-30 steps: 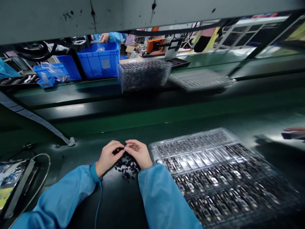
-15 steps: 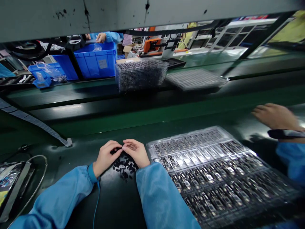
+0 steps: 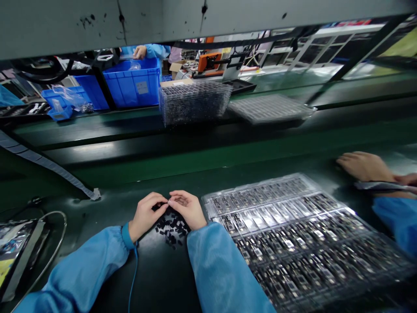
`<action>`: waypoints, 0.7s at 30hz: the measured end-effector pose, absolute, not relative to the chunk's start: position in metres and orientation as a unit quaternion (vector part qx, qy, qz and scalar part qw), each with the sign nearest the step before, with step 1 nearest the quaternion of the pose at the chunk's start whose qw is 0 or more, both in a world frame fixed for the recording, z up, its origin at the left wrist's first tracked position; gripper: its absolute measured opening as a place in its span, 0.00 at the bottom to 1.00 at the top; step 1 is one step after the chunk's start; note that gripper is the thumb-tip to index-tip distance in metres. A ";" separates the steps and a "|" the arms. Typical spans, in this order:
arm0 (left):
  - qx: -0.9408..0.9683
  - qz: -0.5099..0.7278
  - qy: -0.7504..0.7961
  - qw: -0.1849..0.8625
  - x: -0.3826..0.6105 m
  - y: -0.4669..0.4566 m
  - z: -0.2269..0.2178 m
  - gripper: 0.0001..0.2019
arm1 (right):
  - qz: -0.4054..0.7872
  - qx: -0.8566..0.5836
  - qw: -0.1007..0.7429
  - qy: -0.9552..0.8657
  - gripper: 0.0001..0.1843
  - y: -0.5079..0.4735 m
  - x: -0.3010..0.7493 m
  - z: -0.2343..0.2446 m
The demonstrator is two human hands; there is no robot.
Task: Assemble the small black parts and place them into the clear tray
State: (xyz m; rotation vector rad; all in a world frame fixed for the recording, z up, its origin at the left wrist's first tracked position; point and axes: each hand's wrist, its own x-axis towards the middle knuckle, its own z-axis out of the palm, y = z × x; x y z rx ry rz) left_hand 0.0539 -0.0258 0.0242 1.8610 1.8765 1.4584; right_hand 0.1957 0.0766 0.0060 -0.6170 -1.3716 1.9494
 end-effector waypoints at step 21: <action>0.645 0.458 0.612 -0.010 0.043 -0.031 0.009 0.09 | 0.756 -0.241 0.337 -0.507 0.25 0.072 0.193 -0.004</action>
